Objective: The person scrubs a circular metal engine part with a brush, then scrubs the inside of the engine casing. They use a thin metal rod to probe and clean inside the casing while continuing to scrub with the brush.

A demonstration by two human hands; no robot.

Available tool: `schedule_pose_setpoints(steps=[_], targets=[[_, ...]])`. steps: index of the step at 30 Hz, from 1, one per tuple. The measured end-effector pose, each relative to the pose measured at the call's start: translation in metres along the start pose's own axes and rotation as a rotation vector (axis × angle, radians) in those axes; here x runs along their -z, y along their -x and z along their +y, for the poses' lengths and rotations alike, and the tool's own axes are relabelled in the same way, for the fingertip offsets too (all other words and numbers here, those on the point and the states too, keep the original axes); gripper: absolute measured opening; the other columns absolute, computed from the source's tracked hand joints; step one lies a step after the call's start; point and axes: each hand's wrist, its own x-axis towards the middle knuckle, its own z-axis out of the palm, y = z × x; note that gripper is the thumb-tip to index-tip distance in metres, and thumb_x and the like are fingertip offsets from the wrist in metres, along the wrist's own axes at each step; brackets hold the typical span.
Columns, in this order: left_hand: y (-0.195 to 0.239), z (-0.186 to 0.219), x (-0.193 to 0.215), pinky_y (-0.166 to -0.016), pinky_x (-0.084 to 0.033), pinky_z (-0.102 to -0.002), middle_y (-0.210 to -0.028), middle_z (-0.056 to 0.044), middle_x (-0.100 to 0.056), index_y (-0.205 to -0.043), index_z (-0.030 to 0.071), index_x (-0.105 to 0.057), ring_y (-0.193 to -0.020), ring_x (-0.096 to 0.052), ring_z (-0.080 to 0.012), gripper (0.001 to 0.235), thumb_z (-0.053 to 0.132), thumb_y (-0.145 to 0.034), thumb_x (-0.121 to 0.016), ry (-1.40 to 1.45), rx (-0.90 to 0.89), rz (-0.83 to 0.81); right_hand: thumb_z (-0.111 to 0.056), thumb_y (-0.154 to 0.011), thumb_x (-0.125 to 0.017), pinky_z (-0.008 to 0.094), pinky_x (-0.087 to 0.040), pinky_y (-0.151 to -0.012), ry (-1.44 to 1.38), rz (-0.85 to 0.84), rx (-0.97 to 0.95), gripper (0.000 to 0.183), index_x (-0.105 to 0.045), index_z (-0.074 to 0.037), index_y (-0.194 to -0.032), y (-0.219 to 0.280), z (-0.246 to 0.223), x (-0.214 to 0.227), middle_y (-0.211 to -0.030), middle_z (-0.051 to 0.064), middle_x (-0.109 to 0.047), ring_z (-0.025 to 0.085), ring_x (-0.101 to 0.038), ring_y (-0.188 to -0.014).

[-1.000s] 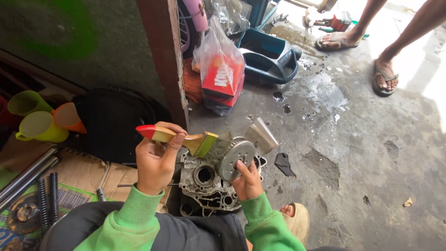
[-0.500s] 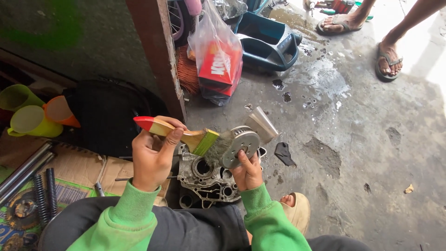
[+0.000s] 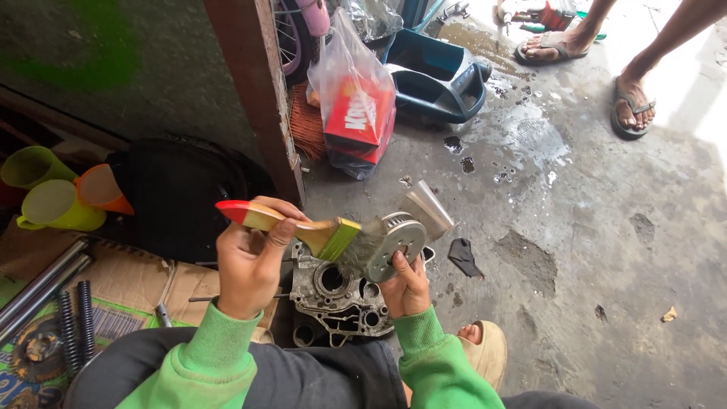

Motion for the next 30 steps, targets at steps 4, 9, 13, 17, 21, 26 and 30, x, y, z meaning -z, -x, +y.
schedule_pose_setpoints(steps=[4,9,13,17,21,26,30], targets=[[0.0,0.0,-0.001,-0.088,-0.057,-0.036,-0.092,-0.016,-0.066,-0.096,-0.002,-0.063,-0.089,-0.072,-0.0255,0.012,0.008,-0.1,-0.067,-0.046,-0.004,0.003,-0.01,-0.096,-0.064,0.057,-0.061,-0.089,-0.015,0.021,-0.006,0.032,-0.061,-0.017,-0.127,0.003,-0.004,-0.005,-0.11,0.009,-0.072,0.027,-0.073,-0.099],[-0.003,0.007,-0.001,-0.086,-0.057,-0.033,-0.091,-0.012,-0.069,-0.097,0.0,-0.066,-0.089,-0.072,-0.02,0.009,0.008,-0.099,-0.069,-0.147,-0.01,0.013,-0.01,-0.095,-0.065,0.058,-0.062,-0.088,-0.011,0.034,-0.013,0.032,-0.061,-0.018,-0.126,0.003,-0.009,-0.014,-0.11,0.009,-0.072,0.028,-0.073,-0.1],[-0.008,0.005,0.008,-0.089,-0.055,-0.033,-0.094,-0.013,-0.068,-0.098,0.0,-0.066,-0.09,-0.07,-0.0205,0.009,0.009,-0.1,-0.068,-0.195,-0.035,0.049,-0.012,-0.095,-0.065,0.056,-0.062,-0.089,-0.033,0.041,-0.02,0.032,-0.062,-0.018,-0.127,0.01,-0.016,-0.027,-0.11,0.01,-0.072,0.028,-0.073,-0.1],[-0.005,0.003,0.004,-0.09,-0.055,-0.034,-0.095,-0.013,-0.068,-0.098,0.0,-0.064,-0.091,-0.07,-0.022,0.01,0.009,-0.102,-0.065,-0.089,0.023,0.036,-0.011,-0.095,-0.065,0.053,-0.062,-0.087,-0.022,0.051,-0.026,0.031,-0.061,-0.016,-0.126,0.005,-0.006,-0.013,-0.108,0.009,-0.072,0.027,-0.073,-0.098],[-0.003,0.0,0.0,-0.089,-0.054,-0.033,-0.093,-0.011,-0.069,-0.097,0.002,-0.065,-0.09,-0.069,-0.0182,0.01,0.01,-0.101,-0.067,-0.118,0.046,0.021,-0.01,-0.094,-0.066,0.054,-0.063,-0.088,-0.015,0.065,-0.02,0.033,-0.061,-0.016,-0.126,0.004,-0.005,-0.011,-0.109,0.009,-0.072,0.026,-0.073,-0.099],[-0.007,0.006,0.002,-0.087,-0.055,-0.032,-0.092,-0.012,-0.069,-0.096,0.001,-0.067,-0.087,-0.069,-0.0201,0.007,0.007,-0.099,-0.069,-0.213,-0.012,0.027,-0.012,-0.095,-0.066,0.054,-0.063,-0.085,0.005,0.071,-0.033,0.032,-0.061,-0.016,-0.126,0.007,-0.012,-0.022,-0.108,0.01,-0.072,0.027,-0.074,-0.097],[-0.008,-0.001,0.009,-0.09,-0.055,-0.031,-0.094,-0.01,-0.069,-0.099,0.002,-0.065,-0.089,-0.067,-0.016,0.007,0.008,-0.103,-0.065,-0.187,0.02,0.065,-0.013,-0.094,-0.067,0.054,-0.063,-0.084,-0.014,0.066,-0.035,0.033,-0.061,-0.017,-0.126,0.007,-0.015,-0.028,-0.107,0.009,-0.072,0.027,-0.074,-0.096]])
